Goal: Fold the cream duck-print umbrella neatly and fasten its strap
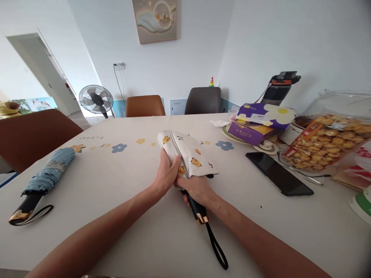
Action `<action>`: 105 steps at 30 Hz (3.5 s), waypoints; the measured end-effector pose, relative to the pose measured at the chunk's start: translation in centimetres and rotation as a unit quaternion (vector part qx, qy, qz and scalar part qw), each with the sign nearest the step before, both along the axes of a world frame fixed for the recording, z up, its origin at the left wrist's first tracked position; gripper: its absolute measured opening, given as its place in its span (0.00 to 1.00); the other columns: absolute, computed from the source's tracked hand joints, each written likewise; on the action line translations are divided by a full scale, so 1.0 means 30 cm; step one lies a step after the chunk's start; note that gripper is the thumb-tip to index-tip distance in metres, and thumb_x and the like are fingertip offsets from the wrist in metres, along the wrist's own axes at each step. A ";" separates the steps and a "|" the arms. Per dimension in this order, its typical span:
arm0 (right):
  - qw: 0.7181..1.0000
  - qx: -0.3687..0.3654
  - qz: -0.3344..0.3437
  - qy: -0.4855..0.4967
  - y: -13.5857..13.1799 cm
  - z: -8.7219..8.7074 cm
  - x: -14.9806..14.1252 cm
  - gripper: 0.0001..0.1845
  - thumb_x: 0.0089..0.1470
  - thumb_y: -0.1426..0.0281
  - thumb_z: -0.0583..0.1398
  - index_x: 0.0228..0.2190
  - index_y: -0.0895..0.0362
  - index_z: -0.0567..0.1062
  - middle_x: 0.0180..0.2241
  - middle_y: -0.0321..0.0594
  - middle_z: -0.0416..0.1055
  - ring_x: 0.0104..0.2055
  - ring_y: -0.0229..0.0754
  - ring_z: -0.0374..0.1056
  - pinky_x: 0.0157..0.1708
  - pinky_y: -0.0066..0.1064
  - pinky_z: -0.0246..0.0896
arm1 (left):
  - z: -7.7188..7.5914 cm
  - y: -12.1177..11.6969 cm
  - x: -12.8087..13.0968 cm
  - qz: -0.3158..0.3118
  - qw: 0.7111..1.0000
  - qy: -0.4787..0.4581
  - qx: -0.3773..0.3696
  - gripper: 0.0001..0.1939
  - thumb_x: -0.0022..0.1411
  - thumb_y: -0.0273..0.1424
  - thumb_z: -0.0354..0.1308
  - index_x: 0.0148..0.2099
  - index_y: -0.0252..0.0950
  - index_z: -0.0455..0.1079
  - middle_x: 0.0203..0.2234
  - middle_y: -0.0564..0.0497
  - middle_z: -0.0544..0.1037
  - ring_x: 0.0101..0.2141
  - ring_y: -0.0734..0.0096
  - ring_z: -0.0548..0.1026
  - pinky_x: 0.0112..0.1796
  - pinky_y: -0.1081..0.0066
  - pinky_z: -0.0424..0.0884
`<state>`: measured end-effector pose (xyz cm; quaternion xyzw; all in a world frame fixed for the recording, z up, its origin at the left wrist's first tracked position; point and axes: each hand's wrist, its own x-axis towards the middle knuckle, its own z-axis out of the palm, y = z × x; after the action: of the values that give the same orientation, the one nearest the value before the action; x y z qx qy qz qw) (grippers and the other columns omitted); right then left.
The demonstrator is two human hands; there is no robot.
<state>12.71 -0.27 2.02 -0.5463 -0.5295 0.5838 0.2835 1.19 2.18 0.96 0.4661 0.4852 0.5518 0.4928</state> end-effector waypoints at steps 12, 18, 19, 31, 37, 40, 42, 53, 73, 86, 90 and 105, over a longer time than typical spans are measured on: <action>0.996 -0.058 0.062 0.005 -0.006 -0.011 0.022 0.09 0.43 0.67 0.58 0.19 0.57 0.63 0.11 0.34 0.61 0.12 0.33 0.57 0.11 0.25 0.59 | 0.085 0.160 -0.034 -0.004 0.969 -0.207 -0.137 0.20 0.47 0.37 0.62 0.42 0.32 0.70 0.34 0.43 0.78 0.35 0.58 0.76 0.40 0.63 0.73; 0.983 -0.065 0.069 0.156 -0.007 -0.023 0.009 0.11 0.46 0.64 0.60 0.25 0.59 0.67 0.16 0.33 0.63 0.16 0.35 0.62 0.16 0.29 0.66 | 0.099 0.162 -0.061 -0.010 0.967 -0.225 -0.120 0.20 0.47 0.33 0.61 0.44 0.33 0.69 0.35 0.45 0.78 0.36 0.59 0.76 0.41 0.62 0.72; 0.978 -0.068 0.071 0.185 -0.007 -0.021 0.008 0.12 0.47 0.63 0.60 0.28 0.60 0.68 0.19 0.35 0.66 0.20 0.37 0.66 0.19 0.31 0.69 | 0.104 0.163 -0.063 -0.010 0.968 -0.225 -0.114 0.20 0.48 0.33 0.60 0.45 0.33 0.69 0.34 0.45 0.78 0.36 0.59 0.76 0.42 0.62 0.72; 0.893 -0.174 0.100 0.403 -0.016 -0.015 -0.002 0.18 0.48 0.66 0.59 0.41 0.62 0.68 0.36 0.48 0.70 0.32 0.42 0.70 0.22 0.29 0.69 | 0.068 0.144 -0.053 -0.105 0.959 -0.222 -0.141 0.22 0.50 0.42 0.57 0.43 0.32 0.68 0.31 0.43 0.77 0.36 0.54 0.75 0.41 0.56 0.70; 0.898 -0.225 0.058 0.375 -0.019 -0.034 -0.009 0.10 0.45 0.69 0.60 0.31 0.59 0.66 0.27 0.37 0.64 0.21 0.29 0.60 0.12 0.17 0.52 | -0.008 0.226 -0.115 0.023 0.980 -0.138 -0.143 0.17 0.47 0.37 0.59 0.38 0.32 0.68 0.30 0.43 0.76 0.32 0.60 0.75 0.37 0.63 0.71; 0.898 -0.252 0.073 0.353 -0.032 -0.039 -0.020 0.09 0.44 0.70 0.59 0.29 0.60 0.65 0.26 0.36 0.63 0.21 0.29 0.59 0.12 0.17 0.52 | -0.008 0.265 -0.192 0.174 0.981 -0.010 -0.086 0.17 0.46 0.30 0.59 0.41 0.33 0.66 0.35 0.44 0.75 0.37 0.63 0.73 0.41 0.66 0.68; 0.897 -0.256 0.079 0.351 -0.036 -0.041 -0.026 0.08 0.44 0.70 0.59 0.28 0.60 0.65 0.25 0.36 0.62 0.20 0.29 0.60 0.12 0.17 0.52 | 0.019 0.264 -0.224 0.224 0.973 0.052 -0.023 0.22 0.45 0.27 0.59 0.46 0.36 0.63 0.41 0.46 0.73 0.43 0.65 0.70 0.45 0.68 0.64; 0.907 -0.247 0.095 0.329 -0.022 -0.048 -0.026 0.08 0.45 0.72 0.60 0.29 0.59 0.65 0.22 0.35 0.62 0.18 0.31 0.59 0.11 0.19 0.52 | 0.166 0.143 0.076 -0.262 0.910 0.314 0.073 0.15 0.41 0.19 0.57 0.32 0.40 0.76 0.36 0.51 0.77 0.48 0.57 0.66 0.53 0.64 0.53; 0.900 -0.248 0.140 0.331 0.001 -0.074 -0.018 0.17 0.44 0.60 0.63 0.32 0.57 0.65 0.24 0.38 0.65 0.20 0.34 0.62 0.12 0.21 0.54 | 0.219 0.264 0.044 -0.389 0.687 0.611 0.063 0.25 0.47 0.28 0.50 0.49 0.46 0.68 0.47 0.54 0.71 0.42 0.66 0.69 0.38 0.71 0.65; 0.922 -0.183 0.156 0.302 -0.017 -0.087 -0.026 0.17 0.45 0.63 0.63 0.33 0.60 0.66 0.25 0.40 0.67 0.22 0.37 0.65 0.14 0.28 0.64 | 0.185 0.278 0.072 -0.373 0.680 0.629 0.053 0.13 0.47 0.32 0.52 0.36 0.42 0.73 0.37 0.52 0.76 0.34 0.68 0.71 0.34 0.71 0.66; 0.938 -0.152 0.133 0.281 -0.020 -0.089 -0.022 0.18 0.42 0.63 0.64 0.33 0.61 0.67 0.25 0.40 0.67 0.21 0.38 0.65 0.14 0.29 0.65 | 0.259 0.223 0.031 -0.229 0.783 0.555 0.163 0.12 0.55 0.32 0.47 0.39 0.39 0.68 0.38 0.51 0.73 0.34 0.70 0.71 0.33 0.71 0.66; 0.937 -0.178 0.051 0.297 0.023 -0.002 0.045 0.22 0.40 0.62 0.67 0.35 0.60 0.68 0.26 0.37 0.65 0.22 0.31 0.62 0.14 0.20 0.58 | 0.096 0.021 -0.380 0.054 0.935 0.345 0.058 0.12 0.45 0.28 0.48 0.31 0.38 0.72 0.27 0.53 0.74 0.27 0.72 0.68 0.26 0.74 0.61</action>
<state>14.05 0.43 1.96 -0.3618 -0.3353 0.8179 0.2962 -10.20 2.82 3.82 0.6287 0.6168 0.4102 0.2366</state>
